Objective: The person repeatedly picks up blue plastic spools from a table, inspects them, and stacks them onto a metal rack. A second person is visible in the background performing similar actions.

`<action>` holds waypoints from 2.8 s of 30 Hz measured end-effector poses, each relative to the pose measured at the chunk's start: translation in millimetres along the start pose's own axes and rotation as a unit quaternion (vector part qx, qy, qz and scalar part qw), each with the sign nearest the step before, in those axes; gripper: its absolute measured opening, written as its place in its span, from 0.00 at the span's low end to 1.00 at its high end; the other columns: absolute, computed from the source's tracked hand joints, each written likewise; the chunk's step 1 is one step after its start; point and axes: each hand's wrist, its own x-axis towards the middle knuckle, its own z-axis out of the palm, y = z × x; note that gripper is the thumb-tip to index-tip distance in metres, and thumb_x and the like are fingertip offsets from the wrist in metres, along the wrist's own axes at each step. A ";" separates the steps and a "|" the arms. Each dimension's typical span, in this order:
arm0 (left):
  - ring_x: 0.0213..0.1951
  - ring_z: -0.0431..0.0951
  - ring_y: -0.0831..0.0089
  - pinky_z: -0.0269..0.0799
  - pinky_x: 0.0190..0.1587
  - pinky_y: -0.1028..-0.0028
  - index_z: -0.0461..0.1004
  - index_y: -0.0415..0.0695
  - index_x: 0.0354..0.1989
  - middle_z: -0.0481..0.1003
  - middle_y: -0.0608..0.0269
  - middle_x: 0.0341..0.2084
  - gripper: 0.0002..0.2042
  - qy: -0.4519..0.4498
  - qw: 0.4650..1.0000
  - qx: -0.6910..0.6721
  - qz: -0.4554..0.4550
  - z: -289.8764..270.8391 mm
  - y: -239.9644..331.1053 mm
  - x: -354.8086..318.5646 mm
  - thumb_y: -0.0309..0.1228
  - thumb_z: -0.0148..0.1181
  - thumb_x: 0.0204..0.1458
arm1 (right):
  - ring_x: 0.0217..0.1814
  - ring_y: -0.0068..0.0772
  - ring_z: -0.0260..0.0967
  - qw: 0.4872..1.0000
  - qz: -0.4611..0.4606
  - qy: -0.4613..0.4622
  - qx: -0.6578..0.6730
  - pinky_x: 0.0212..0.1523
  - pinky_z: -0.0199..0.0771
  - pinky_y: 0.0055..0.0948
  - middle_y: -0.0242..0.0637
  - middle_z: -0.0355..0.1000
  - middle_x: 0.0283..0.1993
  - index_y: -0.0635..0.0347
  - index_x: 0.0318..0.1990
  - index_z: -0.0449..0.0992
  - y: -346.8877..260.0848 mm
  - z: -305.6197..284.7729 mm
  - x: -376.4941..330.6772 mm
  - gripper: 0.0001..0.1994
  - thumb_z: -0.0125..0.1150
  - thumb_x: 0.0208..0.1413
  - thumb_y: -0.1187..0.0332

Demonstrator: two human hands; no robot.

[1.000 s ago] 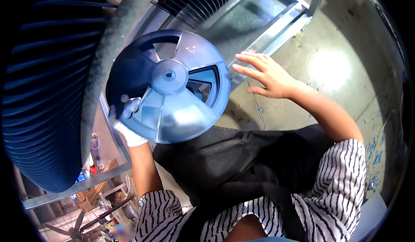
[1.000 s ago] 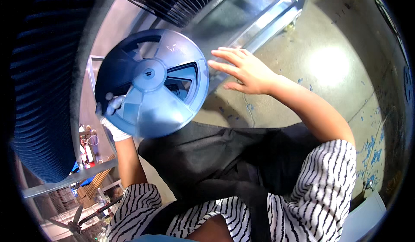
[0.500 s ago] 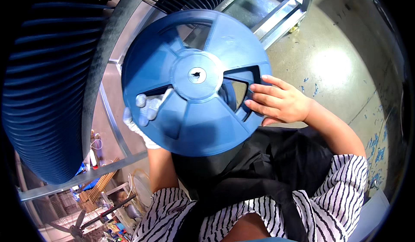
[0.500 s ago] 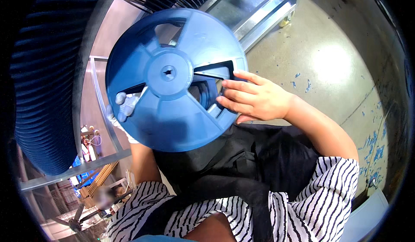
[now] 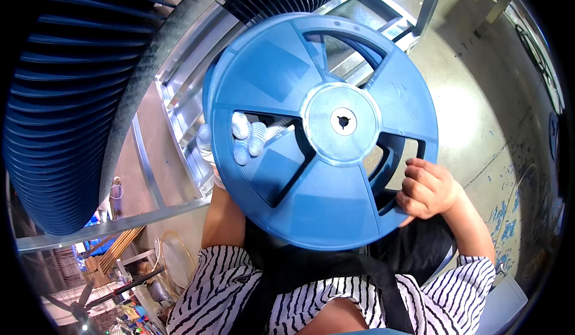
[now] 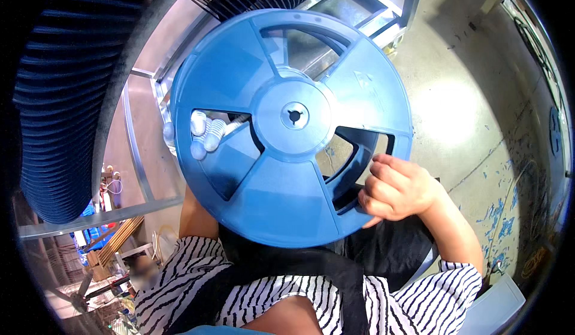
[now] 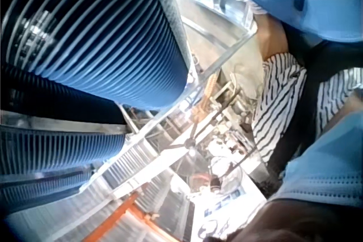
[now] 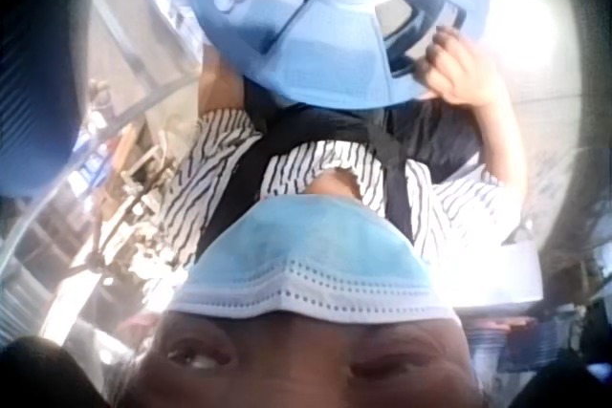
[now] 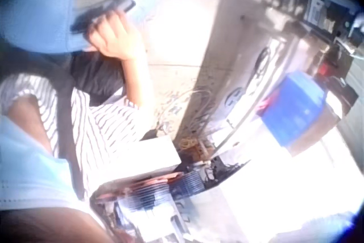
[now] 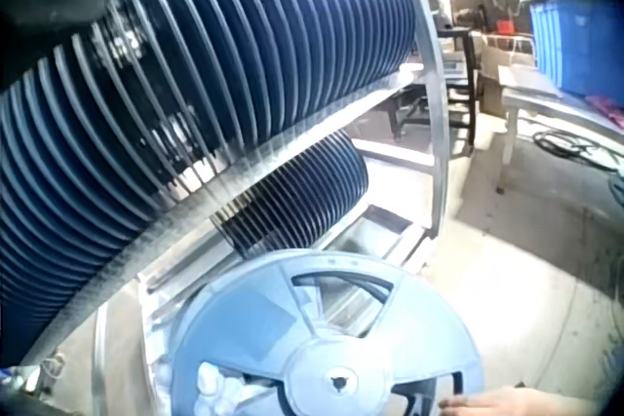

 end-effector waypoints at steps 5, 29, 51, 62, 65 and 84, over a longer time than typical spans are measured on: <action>0.35 0.75 0.62 0.66 0.49 0.59 0.74 0.33 0.40 0.76 0.55 0.24 0.25 -0.052 0.998 0.005 -0.034 12.2 -3.9 9.2 0.48 0.45 0.62 | 0.30 0.34 0.66 1.000 0.000 0.010 -0.016 0.38 0.73 0.32 0.34 0.61 0.28 0.54 0.32 0.69 -20.7 -17.9 -5.5 0.20 0.52 0.56 0.44; 0.32 0.77 0.64 0.33 0.67 0.47 0.70 0.36 0.38 0.77 0.57 0.18 0.22 -0.068 0.982 0.053 -0.171 52.0 -33.2 39.5 0.48 0.44 0.61 | 0.23 0.28 0.55 0.260 0.405 0.801 0.357 0.24 0.60 0.28 0.30 0.54 0.22 0.54 0.27 0.64 -27.9 -48.0 -163.8 0.26 0.35 0.65 0.42; 0.25 0.76 0.76 0.77 0.33 0.72 0.71 0.42 0.39 0.76 0.63 0.23 0.17 -0.098 0.980 -0.034 -0.167 34.0 -36.1 57.9 0.46 0.50 0.60 | 0.27 0.21 0.61 0.539 0.487 0.681 0.092 0.33 0.62 0.24 0.28 0.65 0.24 0.59 0.41 0.70 -32.9 -55.4 -132.3 0.38 0.53 0.45 0.28; 0.46 0.74 0.66 0.68 0.54 0.53 0.70 0.41 0.43 0.78 0.61 0.28 0.21 -0.062 0.982 -0.032 -0.173 41.1 -41.9 67.3 0.49 0.46 0.59 | 0.51 0.52 0.71 0.941 0.258 0.212 0.049 0.52 0.70 0.45 0.48 0.72 0.47 0.63 0.43 0.68 -22.3 -16.8 -36.9 0.29 0.69 0.42 0.49; 0.46 0.75 0.66 0.69 0.54 0.55 0.72 0.40 0.43 0.79 0.61 0.29 0.21 0.146 0.980 0.085 -0.105 59.4 -48.3 72.2 0.49 0.47 0.58 | 0.46 0.46 0.71 0.972 0.186 0.137 0.033 0.47 0.72 0.40 0.45 0.71 0.45 0.62 0.41 0.68 -22.3 -5.3 -23.5 0.28 0.68 0.42 0.49; 0.08 0.63 0.80 0.66 0.19 0.79 0.67 0.36 0.38 0.65 0.71 0.06 0.15 -0.099 0.969 -0.063 -0.215 84.6 -38.5 83.4 0.38 0.47 0.60 | 0.16 0.18 0.51 0.528 0.378 0.638 0.414 0.14 0.52 0.19 0.25 0.57 0.18 0.59 0.37 0.71 -52.9 -47.3 -90.6 0.26 0.56 0.55 0.40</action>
